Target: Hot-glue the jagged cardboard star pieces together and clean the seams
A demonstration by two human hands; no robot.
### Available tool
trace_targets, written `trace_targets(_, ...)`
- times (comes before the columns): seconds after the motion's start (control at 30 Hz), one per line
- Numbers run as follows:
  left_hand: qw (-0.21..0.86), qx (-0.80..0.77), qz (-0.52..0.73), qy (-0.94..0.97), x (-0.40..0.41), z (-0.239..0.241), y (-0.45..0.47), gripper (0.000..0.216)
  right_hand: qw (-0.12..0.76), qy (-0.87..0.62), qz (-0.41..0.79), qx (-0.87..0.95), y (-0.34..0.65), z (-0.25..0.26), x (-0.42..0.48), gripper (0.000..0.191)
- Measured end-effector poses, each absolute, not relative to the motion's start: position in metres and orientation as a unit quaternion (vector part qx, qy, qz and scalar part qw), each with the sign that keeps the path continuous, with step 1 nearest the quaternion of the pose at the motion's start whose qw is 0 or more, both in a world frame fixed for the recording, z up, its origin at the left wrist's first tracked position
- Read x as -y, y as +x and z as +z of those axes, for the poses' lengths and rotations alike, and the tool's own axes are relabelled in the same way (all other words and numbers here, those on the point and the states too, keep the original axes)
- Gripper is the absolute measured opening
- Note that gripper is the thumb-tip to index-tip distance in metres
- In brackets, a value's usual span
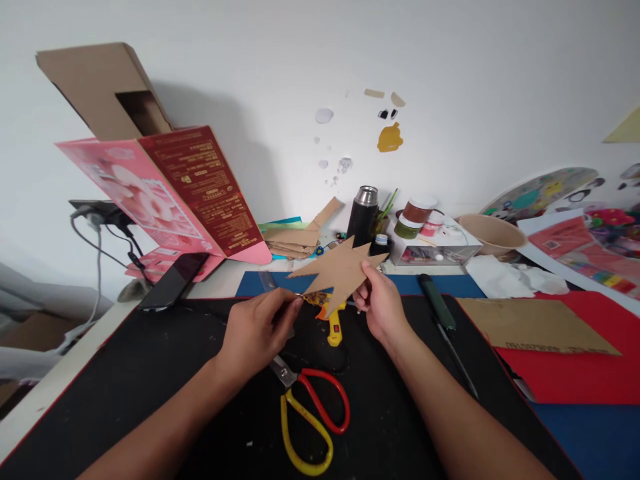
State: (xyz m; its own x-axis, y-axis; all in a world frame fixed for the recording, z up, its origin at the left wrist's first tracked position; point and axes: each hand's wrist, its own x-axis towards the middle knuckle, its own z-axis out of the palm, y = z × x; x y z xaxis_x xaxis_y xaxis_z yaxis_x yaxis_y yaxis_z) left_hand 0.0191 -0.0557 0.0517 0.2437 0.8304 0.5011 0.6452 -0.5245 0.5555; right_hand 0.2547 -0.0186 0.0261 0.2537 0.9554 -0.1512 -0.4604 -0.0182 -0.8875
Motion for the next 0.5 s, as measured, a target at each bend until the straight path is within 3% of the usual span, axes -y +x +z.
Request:
trace_targets(0.2,0.156,-0.510,0.431,0.727,0.055,0.058,0.015,0.023,0.658,-0.449,0.542,0.267,0.257,0.026,0.016,0.054)
trace_targets(0.5,0.316,-0.544,0.495,0.600,0.042,0.061,0.011,0.047,0.661,-0.445,0.540,0.272,0.260,0.025,0.016,0.055)
